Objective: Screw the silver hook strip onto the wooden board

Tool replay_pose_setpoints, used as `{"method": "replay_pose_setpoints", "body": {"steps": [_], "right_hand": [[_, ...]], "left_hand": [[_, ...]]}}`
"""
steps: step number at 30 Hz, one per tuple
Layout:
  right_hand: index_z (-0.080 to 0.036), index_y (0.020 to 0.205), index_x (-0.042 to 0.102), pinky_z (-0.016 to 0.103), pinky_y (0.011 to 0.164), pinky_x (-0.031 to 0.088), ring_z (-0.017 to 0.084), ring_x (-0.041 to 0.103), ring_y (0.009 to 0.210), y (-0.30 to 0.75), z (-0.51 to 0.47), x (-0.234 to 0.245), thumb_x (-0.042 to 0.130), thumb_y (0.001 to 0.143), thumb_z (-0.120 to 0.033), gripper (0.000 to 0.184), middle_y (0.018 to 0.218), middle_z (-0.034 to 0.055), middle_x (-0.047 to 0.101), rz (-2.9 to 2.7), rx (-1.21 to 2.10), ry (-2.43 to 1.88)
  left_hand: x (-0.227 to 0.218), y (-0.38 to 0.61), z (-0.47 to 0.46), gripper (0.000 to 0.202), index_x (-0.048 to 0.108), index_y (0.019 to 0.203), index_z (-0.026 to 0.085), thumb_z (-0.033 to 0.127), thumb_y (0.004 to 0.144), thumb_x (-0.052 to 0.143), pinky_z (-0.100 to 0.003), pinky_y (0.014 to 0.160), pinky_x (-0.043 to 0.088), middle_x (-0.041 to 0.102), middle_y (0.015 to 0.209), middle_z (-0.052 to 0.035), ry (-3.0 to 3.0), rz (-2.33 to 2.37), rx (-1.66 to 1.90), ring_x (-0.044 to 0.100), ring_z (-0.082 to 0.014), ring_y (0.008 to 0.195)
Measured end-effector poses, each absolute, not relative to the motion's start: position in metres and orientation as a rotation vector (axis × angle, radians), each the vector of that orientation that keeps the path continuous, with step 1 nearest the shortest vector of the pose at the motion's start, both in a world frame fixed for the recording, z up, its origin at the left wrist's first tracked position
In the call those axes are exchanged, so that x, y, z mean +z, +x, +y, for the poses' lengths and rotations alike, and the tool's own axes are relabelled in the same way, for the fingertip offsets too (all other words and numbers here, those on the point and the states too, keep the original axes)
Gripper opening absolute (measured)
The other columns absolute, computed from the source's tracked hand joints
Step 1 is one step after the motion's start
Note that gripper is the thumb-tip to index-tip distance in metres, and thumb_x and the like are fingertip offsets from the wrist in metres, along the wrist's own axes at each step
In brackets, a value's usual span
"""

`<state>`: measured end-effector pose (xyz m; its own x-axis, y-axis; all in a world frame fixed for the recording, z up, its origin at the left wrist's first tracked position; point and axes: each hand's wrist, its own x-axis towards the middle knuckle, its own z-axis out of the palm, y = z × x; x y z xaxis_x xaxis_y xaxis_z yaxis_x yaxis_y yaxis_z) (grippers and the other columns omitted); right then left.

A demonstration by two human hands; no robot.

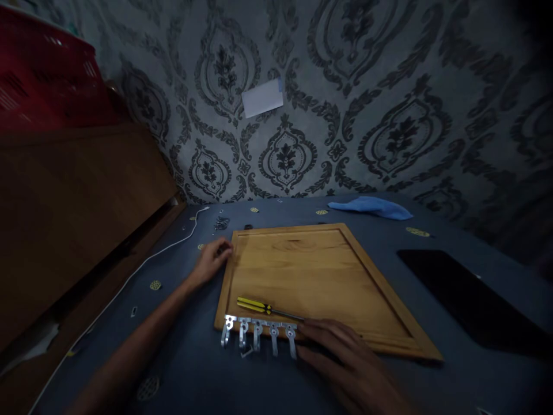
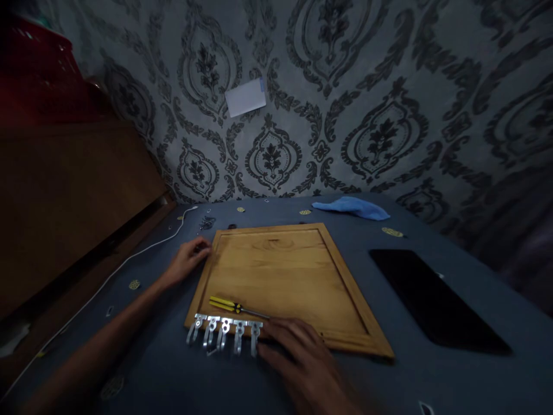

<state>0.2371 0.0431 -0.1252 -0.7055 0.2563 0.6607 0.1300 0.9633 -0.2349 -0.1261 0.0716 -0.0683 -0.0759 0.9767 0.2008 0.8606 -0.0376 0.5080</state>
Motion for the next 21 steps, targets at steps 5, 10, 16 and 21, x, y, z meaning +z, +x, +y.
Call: {"method": "replay_pose_setpoints", "body": {"steps": [5,10,16,21], "right_hand": [[-0.033,0.140,0.065,0.040,0.094,0.062,0.025,0.068,0.120,0.245,0.043,-0.125,0.054,0.100,-0.019,0.044,0.130,0.0081,0.072,-2.362,0.277,-0.329],[-0.033,0.144,0.062,0.040,0.095,0.063,0.025,0.066,0.125,0.251,0.044,-0.126,0.055,0.097,-0.016,0.050,0.135,0.0068,0.071,-2.378,0.297,-0.346],[-0.041,0.151,0.053,0.041,0.083,0.066,0.027,0.072,0.111,0.243,0.046,-0.126,0.048,0.102,-0.023,0.053,0.125,0.0053,0.075,-2.280,0.294,-0.294],[-0.038,0.152,0.050,0.043,0.087,0.066,0.027,0.070,0.116,0.243,0.043,-0.115,0.052,0.100,-0.018,0.057,0.132,0.0055,0.072,-2.316,0.360,-0.288]], "left_hand": [[-0.058,-0.173,0.120,0.038,0.061,0.130,0.016,0.038,0.099,0.064,-0.047,0.097,0.058,0.063,0.131,-0.0118,1.927,2.418,0.721,0.065,-0.0249,0.114],[-0.058,-0.190,0.142,0.037,0.061,0.130,0.016,0.038,0.099,0.064,-0.047,0.097,0.058,0.063,0.132,-0.0117,1.972,2.537,0.481,0.065,-0.0250,0.115],[-0.059,-0.196,0.155,0.038,0.061,0.130,0.016,0.038,0.099,0.064,-0.047,0.096,0.058,0.063,0.131,-0.0116,1.987,2.585,0.262,0.065,-0.0248,0.113],[-0.059,-0.198,0.157,0.037,0.061,0.129,0.016,0.038,0.099,0.064,-0.046,0.095,0.059,0.063,0.130,-0.0114,1.993,2.588,0.234,0.066,-0.0244,0.113]]}}
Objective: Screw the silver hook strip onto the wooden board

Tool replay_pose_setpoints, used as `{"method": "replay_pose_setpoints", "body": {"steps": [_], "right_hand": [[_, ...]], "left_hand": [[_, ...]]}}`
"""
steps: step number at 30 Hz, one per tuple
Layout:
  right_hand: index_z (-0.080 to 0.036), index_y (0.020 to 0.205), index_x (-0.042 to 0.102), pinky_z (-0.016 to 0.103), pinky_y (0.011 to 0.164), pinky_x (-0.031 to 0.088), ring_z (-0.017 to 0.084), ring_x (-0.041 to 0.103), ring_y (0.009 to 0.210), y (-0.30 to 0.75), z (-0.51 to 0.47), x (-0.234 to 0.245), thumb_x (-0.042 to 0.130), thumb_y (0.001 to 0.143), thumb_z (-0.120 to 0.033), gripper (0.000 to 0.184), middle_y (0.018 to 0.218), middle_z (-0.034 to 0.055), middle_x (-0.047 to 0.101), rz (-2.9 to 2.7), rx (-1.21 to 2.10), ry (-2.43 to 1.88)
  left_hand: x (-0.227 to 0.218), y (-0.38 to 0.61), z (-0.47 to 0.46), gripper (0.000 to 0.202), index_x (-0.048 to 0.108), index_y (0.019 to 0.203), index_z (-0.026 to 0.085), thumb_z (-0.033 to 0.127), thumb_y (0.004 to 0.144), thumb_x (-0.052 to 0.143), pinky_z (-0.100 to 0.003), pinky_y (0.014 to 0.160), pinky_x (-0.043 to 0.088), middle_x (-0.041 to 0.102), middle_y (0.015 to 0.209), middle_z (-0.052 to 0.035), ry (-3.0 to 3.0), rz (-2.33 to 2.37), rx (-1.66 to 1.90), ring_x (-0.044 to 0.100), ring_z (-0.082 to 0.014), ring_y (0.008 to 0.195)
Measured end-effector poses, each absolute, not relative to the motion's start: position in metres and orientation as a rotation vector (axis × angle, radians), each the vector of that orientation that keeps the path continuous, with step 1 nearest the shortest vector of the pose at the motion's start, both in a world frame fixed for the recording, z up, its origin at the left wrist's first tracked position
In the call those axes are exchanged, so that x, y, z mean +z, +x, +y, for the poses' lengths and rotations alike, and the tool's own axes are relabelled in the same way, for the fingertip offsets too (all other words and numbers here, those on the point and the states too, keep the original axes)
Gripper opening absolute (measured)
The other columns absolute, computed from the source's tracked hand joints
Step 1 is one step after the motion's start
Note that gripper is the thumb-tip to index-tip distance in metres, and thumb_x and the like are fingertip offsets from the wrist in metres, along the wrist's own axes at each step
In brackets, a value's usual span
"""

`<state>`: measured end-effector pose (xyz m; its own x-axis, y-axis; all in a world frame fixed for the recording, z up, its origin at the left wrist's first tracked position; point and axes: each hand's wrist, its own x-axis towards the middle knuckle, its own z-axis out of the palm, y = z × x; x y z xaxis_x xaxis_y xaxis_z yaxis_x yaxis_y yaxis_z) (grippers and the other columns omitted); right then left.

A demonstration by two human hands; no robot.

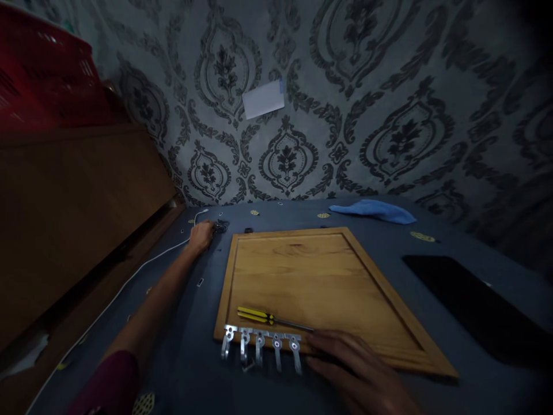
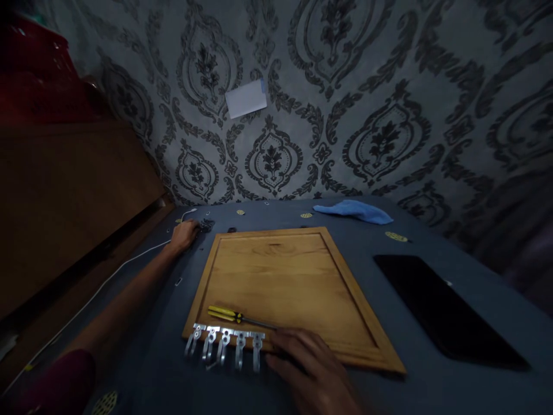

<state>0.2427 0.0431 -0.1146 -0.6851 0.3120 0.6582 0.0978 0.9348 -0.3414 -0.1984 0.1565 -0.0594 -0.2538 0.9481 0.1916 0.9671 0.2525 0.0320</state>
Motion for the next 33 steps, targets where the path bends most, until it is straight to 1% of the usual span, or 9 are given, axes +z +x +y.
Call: {"method": "replay_pose_setpoints", "body": {"steps": [6,12,16,18,21,23,26,30,33], "right_hand": [[-0.035,0.144,0.061,0.043,0.092,0.064,0.027,0.068,0.121,0.249,0.040,-0.113,0.052,0.098,-0.016,0.050,0.134,0.0065,0.071,-2.373,0.359,-0.356],[-0.031,0.135,0.068,0.041,0.097,0.060,0.025,0.069,0.120,0.245,0.043,-0.125,0.053,0.099,-0.017,0.042,0.130,0.0080,0.073,-2.341,0.338,-0.353],[-0.024,0.134,0.065,0.039,0.096,0.061,0.022,0.068,0.120,0.240,0.040,-0.121,0.049,0.100,-0.010,0.040,0.126,0.0086,0.074,-2.258,0.301,-0.345],[-0.023,0.136,0.061,0.040,0.097,0.060,0.022,0.067,0.120,0.239,0.037,-0.113,0.051,0.100,-0.008,0.041,0.126,0.0087,0.073,-2.271,0.301,-0.332],[-0.024,0.148,0.051,0.042,0.099,0.059,0.021,0.067,0.117,0.240,0.034,-0.102,0.052,0.100,-0.005,0.051,0.126,0.0097,0.071,-2.222,0.352,-0.387],[-0.024,0.154,0.044,0.040,0.098,0.060,0.021,0.067,0.116,0.241,0.033,-0.097,0.053,0.100,-0.003,0.059,0.126,0.0105,0.070,-2.181,0.372,-0.427],[-0.024,0.155,0.043,0.037,0.095,0.060,0.021,0.067,0.114,0.242,0.029,-0.091,0.056,0.099,-0.004,0.060,0.124,0.0115,0.067,-2.130,0.378,-0.474],[-0.023,0.144,0.054,0.033,0.087,0.062,0.019,0.069,0.102,0.242,0.026,-0.089,0.058,0.100,-0.007,0.048,0.112,0.0090,0.066,-2.091,0.395,-0.471],[-0.022,0.131,0.062,0.031,0.080,0.062,0.017,0.070,0.093,0.242,0.023,-0.090,0.058,0.101,-0.008,0.033,0.102,0.0066,0.067,-2.103,0.455,-0.409]], "left_hand": [[-0.058,-0.201,0.138,0.036,0.062,0.129,0.017,0.038,0.099,0.064,-0.046,0.096,0.058,0.063,0.130,-0.0114,-1.849,-2.345,-0.414,0.065,-0.0245,0.114],[-0.053,-0.189,0.118,0.036,0.062,0.127,0.016,0.038,0.099,0.064,-0.045,0.093,0.059,0.065,0.127,-0.0109,-1.927,-2.280,-0.887,0.066,-0.0234,0.109],[-0.053,-0.156,0.102,0.033,0.063,0.122,0.014,0.038,0.100,0.063,-0.038,0.083,0.061,0.067,0.115,-0.0088,-2.151,-2.234,-1.237,0.068,-0.0193,0.096],[-0.051,-0.132,0.090,0.030,0.064,0.113,0.013,0.039,0.099,0.064,-0.034,0.077,0.061,0.068,0.104,-0.0065,-2.301,-2.199,-1.399,0.068,-0.0169,0.088],[-0.042,-0.092,0.069,0.038,0.063,0.097,0.015,0.049,0.087,0.075,-0.027,0.069,0.058,0.069,0.087,-0.0029,-2.536,-2.138,-1.609,0.069,-0.0165,0.082],[-0.036,-0.065,0.054,0.040,0.064,0.096,0.016,0.051,0.082,0.078,-0.024,0.065,0.056,0.069,0.083,-0.0026,-2.683,-2.123,-1.676,0.069,-0.0156,0.078],[-0.028,-0.030,0.034,0.033,0.068,0.096,0.015,0.043,0.082,0.078,-0.023,0.064,0.055,0.069,0.079,-0.0028,-2.873,-2.129,-1.683,0.067,-0.0137,0.072],[-0.025,-0.003,0.018,0.021,0.072,0.096,0.014,0.031,0.084,0.075,-0.021,0.068,0.052,0.071,0.082,-0.0032,-3.028,-2.150,-1.630,0.067,-0.0123,0.076],[-0.026,0.005,0.015,0.019,0.072,0.096,0.014,0.029,0.085,0.074,-0.020,0.065,0.048,0.072,0.080,-0.0031,-3.094,-2.176,-1.584,0.065,-0.0117,0.073]]}}
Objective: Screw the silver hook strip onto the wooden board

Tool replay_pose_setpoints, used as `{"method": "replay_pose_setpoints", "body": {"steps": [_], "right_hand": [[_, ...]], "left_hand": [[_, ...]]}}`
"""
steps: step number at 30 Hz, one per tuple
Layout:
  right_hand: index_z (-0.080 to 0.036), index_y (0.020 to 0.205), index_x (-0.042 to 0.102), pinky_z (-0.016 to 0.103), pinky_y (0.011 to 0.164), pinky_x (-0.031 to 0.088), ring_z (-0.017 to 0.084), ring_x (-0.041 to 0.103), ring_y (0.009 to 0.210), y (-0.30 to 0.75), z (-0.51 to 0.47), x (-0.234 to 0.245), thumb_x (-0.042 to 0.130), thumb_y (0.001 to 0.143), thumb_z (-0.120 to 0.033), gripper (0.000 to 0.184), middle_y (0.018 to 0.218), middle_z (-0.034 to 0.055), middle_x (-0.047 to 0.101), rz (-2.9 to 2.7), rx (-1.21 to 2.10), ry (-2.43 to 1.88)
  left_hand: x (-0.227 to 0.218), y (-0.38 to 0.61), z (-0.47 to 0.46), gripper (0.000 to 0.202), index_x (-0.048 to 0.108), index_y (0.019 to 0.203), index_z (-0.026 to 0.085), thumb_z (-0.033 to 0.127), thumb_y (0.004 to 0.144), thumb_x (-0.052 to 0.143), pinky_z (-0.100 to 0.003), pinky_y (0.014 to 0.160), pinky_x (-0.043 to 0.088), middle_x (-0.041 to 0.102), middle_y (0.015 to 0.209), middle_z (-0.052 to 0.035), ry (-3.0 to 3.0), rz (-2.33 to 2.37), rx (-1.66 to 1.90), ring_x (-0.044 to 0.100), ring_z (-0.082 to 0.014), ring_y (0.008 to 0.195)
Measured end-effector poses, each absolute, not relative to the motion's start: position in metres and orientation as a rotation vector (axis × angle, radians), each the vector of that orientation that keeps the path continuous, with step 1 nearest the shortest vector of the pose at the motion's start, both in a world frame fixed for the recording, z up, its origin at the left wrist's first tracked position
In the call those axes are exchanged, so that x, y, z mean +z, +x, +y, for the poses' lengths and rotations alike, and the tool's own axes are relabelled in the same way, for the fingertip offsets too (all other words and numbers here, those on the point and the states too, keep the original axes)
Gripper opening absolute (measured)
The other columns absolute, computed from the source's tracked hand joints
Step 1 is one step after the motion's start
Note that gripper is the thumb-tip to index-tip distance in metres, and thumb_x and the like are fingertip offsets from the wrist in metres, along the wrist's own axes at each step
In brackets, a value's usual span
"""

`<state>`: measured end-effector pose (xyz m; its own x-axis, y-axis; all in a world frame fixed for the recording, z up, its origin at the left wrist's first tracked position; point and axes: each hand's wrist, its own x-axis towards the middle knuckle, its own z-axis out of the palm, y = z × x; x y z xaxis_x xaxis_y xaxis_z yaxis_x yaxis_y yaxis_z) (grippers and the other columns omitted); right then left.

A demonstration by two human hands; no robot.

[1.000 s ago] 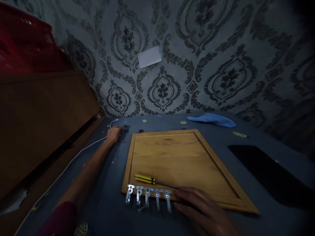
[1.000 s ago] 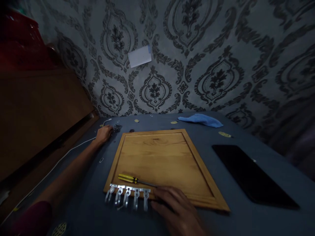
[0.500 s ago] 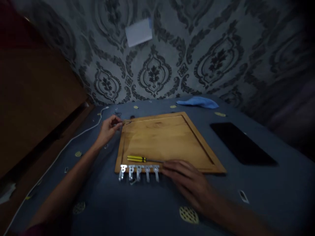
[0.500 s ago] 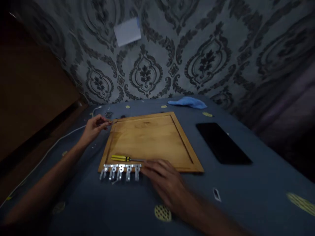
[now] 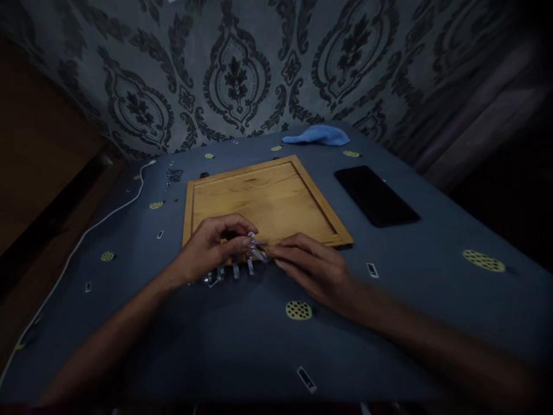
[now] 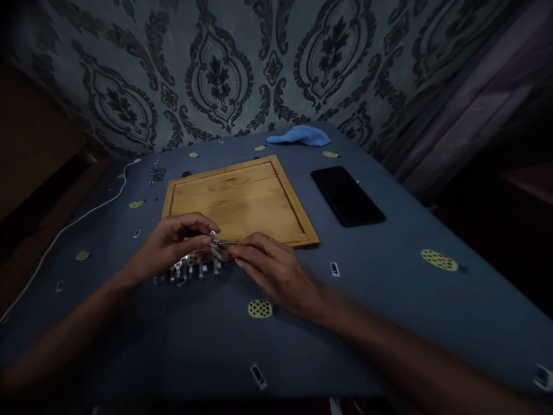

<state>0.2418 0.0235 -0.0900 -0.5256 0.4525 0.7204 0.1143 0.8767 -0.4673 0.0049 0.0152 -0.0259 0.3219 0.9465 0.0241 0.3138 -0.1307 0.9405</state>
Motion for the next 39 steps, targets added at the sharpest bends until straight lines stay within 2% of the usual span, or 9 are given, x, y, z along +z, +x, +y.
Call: {"method": "replay_pose_setpoints", "body": {"steps": [4,8,13,16,20,23,30,36,39], "right_hand": [[-0.019,0.119,0.068,0.032,0.077,0.062,0.017,0.071,0.089,0.243,0.019,-0.091,0.057,0.103,-0.013,0.020,0.097,0.0064,0.070,-2.118,0.558,-0.420],[-0.020,0.109,0.073,0.029,0.069,0.060,0.016,0.071,0.081,0.242,0.013,-0.092,0.065,0.100,-0.025,0.012,0.091,0.0031,0.074,-2.063,0.881,-0.511],[-0.021,0.110,0.072,0.025,0.065,0.056,0.013,0.066,0.069,0.238,0.006,-0.092,0.073,0.094,-0.029,0.017,0.083,-0.0010,0.072,-1.868,1.079,-0.620],[-0.021,0.098,0.072,0.026,0.064,0.054,0.013,0.065,0.069,0.238,0.004,-0.093,0.071,0.095,-0.030,0.009,0.082,-0.0003,0.071,-1.896,1.096,-0.629],[-0.022,0.089,0.071,0.026,0.058,0.048,0.013,0.062,0.064,0.238,0.005,-0.093,0.070,0.096,-0.037,0.017,0.072,-0.0014,0.068,-1.993,1.191,-0.614],[-0.021,0.082,0.070,0.024,0.054,0.044,0.011,0.057,0.058,0.236,0.005,-0.093,0.069,0.094,-0.036,0.019,0.067,-0.0026,0.065,-1.955,1.274,-0.656],[-0.020,0.076,0.066,0.020,0.041,0.038,0.008,0.051,0.041,0.234,0.010,-0.097,0.075,0.087,-0.049,0.032,0.051,-0.0057,0.058,-1.663,1.784,-0.882],[-0.019,0.075,0.064,0.018,0.036,0.032,0.006,0.045,0.035,0.235,0.019,-0.100,0.078,0.084,-0.054,0.039,0.048,-0.0046,0.060,-1.551,1.939,-0.928],[-0.019,0.075,0.064,0.018,0.036,0.032,0.006,0.045,0.035,0.235,0.021,-0.097,0.077,0.085,-0.054,0.039,0.046,-0.0057,0.057,-1.561,1.981,-0.945]], "left_hand": [[-0.027,0.010,0.013,0.019,0.072,0.096,0.014,0.030,0.086,0.072,-0.021,0.062,0.048,0.073,0.079,-0.0034,1.614,1.122,0.783,0.064,-0.0114,0.068],[-0.027,0.016,0.009,0.016,0.071,0.094,0.014,0.029,0.086,0.071,-0.021,0.063,0.048,0.072,0.080,-0.0027,1.593,1.094,0.754,0.063,-0.0107,0.069],[-0.031,0.020,0.006,0.015,0.070,0.092,0.014,0.028,0.086,0.069,-0.021,0.064,0.049,0.071,0.080,-0.0022,1.571,1.091,0.753,0.063,-0.0102,0.069],[-0.035,0.020,0.006,0.016,0.070,0.093,0.014,0.028,0.086,0.069,-0.021,0.064,0.050,0.071,0.080,-0.0027,1.567,1.101,0.752,0.064,-0.0106,0.069],[-0.040,0.022,0.003,0.015,0.071,0.095,0.014,0.026,0.087,0.069,-0.022,0.065,0.050,0.073,0.082,-0.0028,1.593,1.140,0.756,0.065,-0.0111,0.070],[-0.041,0.022,0.000,0.014,0.072,0.097,0.015,0.026,0.089,0.068,-0.023,0.069,0.051,0.074,0.086,-0.0036,1.615,1.168,0.761,0.068,-0.0136,0.078],[-0.042,0.012,0.001,0.016,0.069,0.104,0.020,0.030,0.097,0.059,-0.032,0.083,0.052,0.074,0.099,-0.0045,2.008,1.379,0.757,0.068,-0.0191,0.092],[-0.046,0.007,0.000,0.028,0.064,0.119,0.020,0.034,0.094,0.068,-0.036,0.091,0.052,0.070,0.116,-0.0070,2.106,1.331,0.633,0.066,-0.0235,0.108],[-0.047,0.011,-0.003,0.037,0.061,0.123,0.021,0.034,0.091,0.074,-0.036,0.093,0.051,0.068,0.116,-0.0057,2.192,1.312,0.544,0.064,-0.0232,0.109]]}}
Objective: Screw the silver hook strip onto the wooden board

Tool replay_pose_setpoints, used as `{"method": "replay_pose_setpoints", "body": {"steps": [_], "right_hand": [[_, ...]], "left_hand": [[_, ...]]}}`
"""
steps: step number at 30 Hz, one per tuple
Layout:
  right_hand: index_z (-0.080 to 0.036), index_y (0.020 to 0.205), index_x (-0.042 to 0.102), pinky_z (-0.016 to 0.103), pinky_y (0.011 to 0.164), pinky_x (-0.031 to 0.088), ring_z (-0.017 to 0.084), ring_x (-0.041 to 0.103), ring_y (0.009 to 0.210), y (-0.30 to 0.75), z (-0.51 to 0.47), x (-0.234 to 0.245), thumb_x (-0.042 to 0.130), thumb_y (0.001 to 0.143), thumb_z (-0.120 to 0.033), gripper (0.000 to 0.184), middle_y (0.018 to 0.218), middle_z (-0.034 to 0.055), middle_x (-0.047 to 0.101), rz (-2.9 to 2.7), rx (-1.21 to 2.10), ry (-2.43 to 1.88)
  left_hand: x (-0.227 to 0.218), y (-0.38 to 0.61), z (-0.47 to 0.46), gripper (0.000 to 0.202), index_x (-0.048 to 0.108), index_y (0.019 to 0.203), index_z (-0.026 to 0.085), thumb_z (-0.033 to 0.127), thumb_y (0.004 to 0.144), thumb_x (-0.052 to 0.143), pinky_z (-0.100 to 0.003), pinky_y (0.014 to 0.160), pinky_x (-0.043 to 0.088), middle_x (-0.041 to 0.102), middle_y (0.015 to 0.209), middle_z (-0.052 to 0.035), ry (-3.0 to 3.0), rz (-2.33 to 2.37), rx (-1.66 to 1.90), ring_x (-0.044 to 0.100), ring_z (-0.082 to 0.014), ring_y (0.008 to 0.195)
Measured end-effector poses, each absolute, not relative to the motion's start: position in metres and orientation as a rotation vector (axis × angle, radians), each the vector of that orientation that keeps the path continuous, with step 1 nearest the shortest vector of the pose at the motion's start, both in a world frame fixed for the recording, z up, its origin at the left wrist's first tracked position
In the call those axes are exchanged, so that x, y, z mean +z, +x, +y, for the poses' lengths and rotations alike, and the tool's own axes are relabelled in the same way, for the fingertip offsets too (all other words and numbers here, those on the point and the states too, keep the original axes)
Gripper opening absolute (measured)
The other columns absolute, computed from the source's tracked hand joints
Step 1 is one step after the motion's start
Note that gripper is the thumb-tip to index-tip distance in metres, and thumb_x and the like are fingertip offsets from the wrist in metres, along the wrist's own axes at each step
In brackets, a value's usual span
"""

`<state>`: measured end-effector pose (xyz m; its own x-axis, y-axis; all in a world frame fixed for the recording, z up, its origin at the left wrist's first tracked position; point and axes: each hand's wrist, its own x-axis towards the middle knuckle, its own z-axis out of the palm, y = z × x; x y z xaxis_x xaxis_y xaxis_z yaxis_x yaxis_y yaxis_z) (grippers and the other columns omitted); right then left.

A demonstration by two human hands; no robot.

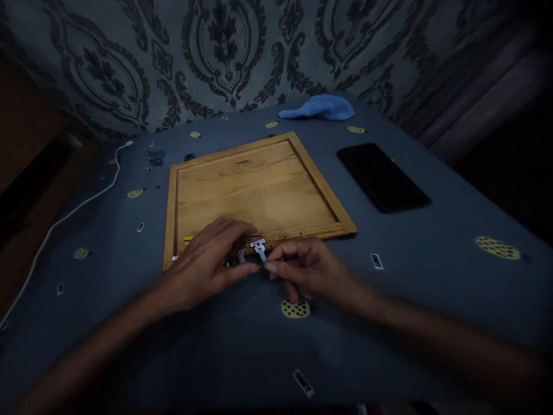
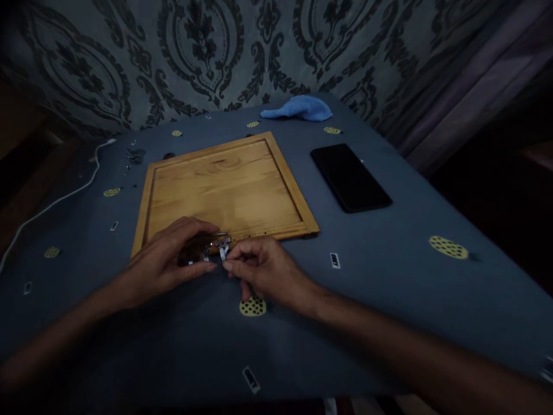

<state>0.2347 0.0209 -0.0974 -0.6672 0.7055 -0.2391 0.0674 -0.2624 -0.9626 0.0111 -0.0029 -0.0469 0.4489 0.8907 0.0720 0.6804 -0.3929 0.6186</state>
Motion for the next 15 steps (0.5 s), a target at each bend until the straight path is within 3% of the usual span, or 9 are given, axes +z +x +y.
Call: {"method": "replay_pose_setpoints", "body": {"steps": [6,15], "right_hand": [[-0.019,0.076,0.067,0.018,0.037,0.037,0.006,0.047,0.036,0.2339,0.0221,-0.0983,0.077,0.086,-0.049,0.033,0.050,-0.0066,0.057,-1.571,2.004,-0.954],[-0.019,0.074,0.068,0.017,0.033,0.036,0.004,0.047,0.035,0.2309,0.0222,-0.0973,0.081,0.080,-0.050,0.034,0.066,-0.0023,0.069,-1.516,2.013,-0.983]], "left_hand": [[-0.0486,0.0182,-0.0064,0.044,0.056,0.127,0.020,0.033,0.090,0.076,-0.040,0.092,0.050,0.067,0.118,-0.0070,2.359,1.307,0.452,0.062,-0.0257,0.110],[-0.0518,0.0203,-0.0077,0.040,0.054,0.125,0.021,0.036,0.092,0.074,-0.038,0.087,0.049,0.067,0.110,-0.0057,2.435,1.341,0.452,0.061,-0.0251,0.105]]}}
